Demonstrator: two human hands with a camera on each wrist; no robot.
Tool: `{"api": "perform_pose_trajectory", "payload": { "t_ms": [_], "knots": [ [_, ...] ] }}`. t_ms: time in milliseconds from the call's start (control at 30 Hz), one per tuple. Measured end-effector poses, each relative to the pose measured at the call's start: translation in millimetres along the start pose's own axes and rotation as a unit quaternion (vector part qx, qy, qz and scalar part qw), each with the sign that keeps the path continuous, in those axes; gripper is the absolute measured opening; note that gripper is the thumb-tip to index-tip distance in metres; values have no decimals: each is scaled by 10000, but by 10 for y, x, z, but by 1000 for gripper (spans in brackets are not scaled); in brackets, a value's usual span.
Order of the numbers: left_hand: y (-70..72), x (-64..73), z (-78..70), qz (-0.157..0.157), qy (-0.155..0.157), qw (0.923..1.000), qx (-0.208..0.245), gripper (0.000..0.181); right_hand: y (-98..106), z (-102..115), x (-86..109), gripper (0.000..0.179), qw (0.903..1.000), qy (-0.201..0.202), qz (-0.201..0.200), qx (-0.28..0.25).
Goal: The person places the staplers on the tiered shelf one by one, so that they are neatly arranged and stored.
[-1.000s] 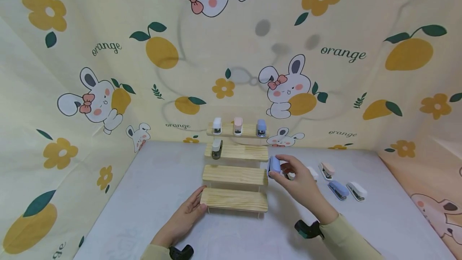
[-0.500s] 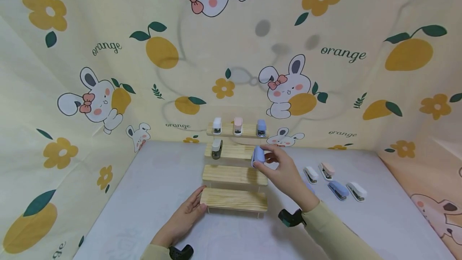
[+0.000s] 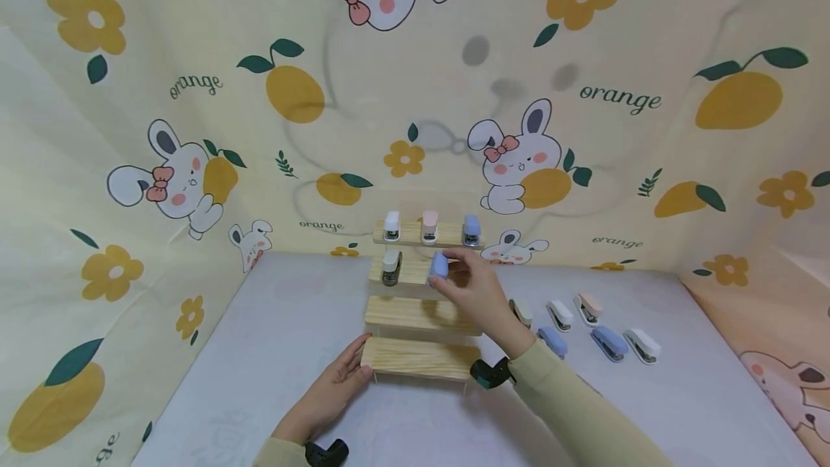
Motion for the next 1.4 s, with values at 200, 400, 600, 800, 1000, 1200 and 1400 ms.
{"api": "perform_pose_trajectory", "payload": {
  "t_ms": [200, 400, 600, 800, 1000, 1200, 1400],
  "knots": [
    [-3, -2, 1, 22, 10, 10000, 19, 67, -68, -37, -55, 52, 9998, -151, 24, 131],
    [-4, 2, -10, 14, 30, 10000, 45, 68, -142, -59, -105, 51, 9991, -336, 8, 277],
    [-5, 7, -19, 1, 59, 10000, 1, 69, -179, -46, -129, 51, 9969, -453, 71, 640],
    [-7, 9, -20, 11, 70, 10000, -31, 68, -179, -58, -123, 58, 9924, -357, 225, 1159],
    [-14, 12, -27, -2, 101, 9999, -64, 68, -181, -47, -111, 59, 9877, -161, 178, 1545],
    [-21, 14, -37, 4, 112, 9999, -28, 67, -204, -39, -116, 56, 9849, -118, -55, 1728],
    [-17, 13, -47, -14, 107, 9999, -50, 67, -222, -54, -122, 59, 9840, -127, -140, 1773]
  ]
}}
Point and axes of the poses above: each hand's wrist, its own x-axis away from the middle knuckle, its own y-axis out of the back of the hand, z = x × y, the point moved 3 cm from there along -x, towards the middle knuckle, and after that the axes turned 2 degrees about -x, right-handed, at the moved point
